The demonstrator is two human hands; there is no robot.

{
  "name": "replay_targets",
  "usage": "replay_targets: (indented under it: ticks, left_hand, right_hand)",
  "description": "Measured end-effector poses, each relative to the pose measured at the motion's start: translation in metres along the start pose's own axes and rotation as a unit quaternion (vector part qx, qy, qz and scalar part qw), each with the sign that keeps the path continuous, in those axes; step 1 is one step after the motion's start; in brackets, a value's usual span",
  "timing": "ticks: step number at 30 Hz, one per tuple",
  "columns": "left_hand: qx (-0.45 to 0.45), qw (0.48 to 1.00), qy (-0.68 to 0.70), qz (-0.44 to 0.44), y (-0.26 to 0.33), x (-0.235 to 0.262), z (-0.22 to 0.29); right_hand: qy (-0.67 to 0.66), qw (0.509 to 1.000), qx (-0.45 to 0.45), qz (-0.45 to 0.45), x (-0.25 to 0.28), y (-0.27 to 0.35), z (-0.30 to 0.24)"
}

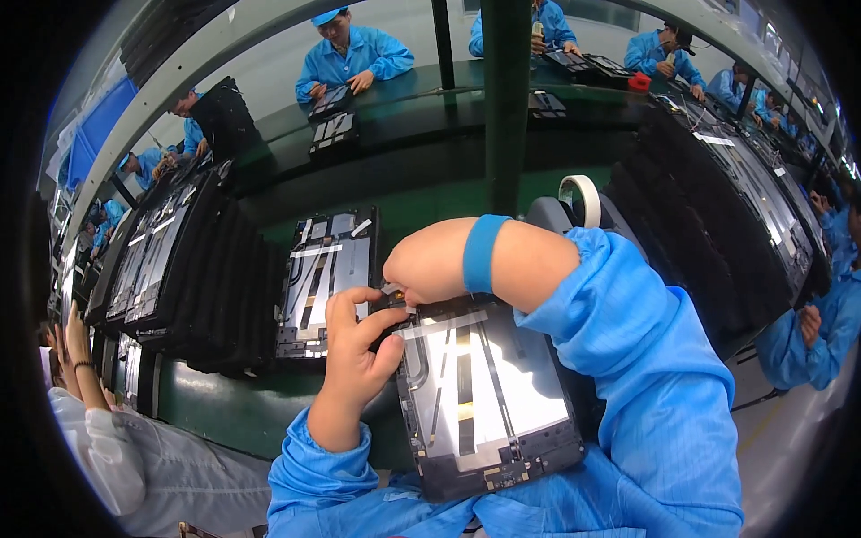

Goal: The person assembles electronic screen components by applying adhesive tape to a device housing with an automatic tape dispenser.

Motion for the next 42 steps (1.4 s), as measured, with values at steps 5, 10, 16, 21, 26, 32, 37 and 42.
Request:
replay_targets:
  ticks: [5, 10, 16, 21, 26, 32, 37, 42]
  left_hand:
    - [-0.003, 1.000, 0.007, -0.003, -0.001, 0.001, 0.002]
    - [0.005, 1.000, 0.008, -0.001, 0.000, 0.001, 0.002]
    - [-0.001, 1.000, 0.002, -0.001, 0.000, 0.002, 0.003]
    - [-0.003, 1.000, 0.002, 0.005, 0.000, 0.001, 0.002]
    - [-0.047, 0.998, -0.032, 0.039, 0.001, 0.002, 0.002]
    - [-0.040, 0.998, -0.043, 0.020, -0.001, 0.003, 0.001]
    - [-0.037, 0.998, -0.048, 0.015, 0.000, 0.002, 0.002]
    - [-0.041, 0.998, -0.054, 0.010, 0.001, 0.002, 0.003]
  right_hand:
    - [-0.089, 0.995, -0.022, -0.049, 0.000, -0.005, 0.008]
    - [-0.084, 0.995, 0.000, -0.055, 0.004, -0.003, 0.006]
    - [-0.092, 0.994, 0.002, -0.054, -0.001, -0.010, 0.009]
    - [-0.113, 0.991, -0.006, -0.067, -0.006, -0.016, 0.013]
    - [-0.105, 0.993, -0.027, -0.041, -0.007, -0.016, 0.011]
    - [-0.258, 0.964, -0.052, 0.046, -0.012, 0.000, 0.017]
    - [-0.295, 0.948, -0.115, 0.031, -0.012, 0.000, 0.013]
    - [-0.138, 0.976, -0.133, 0.104, -0.017, -0.003, 0.008]
Point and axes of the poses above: each hand's wrist, its own y-axis away from the middle knuckle, its own x-axis out of the back of the hand, z = x × y, the point moved 2 cm from there along -y, towards the middle knuckle, and after that the axes turned 11 degrees about y, right-handed, at the moved point
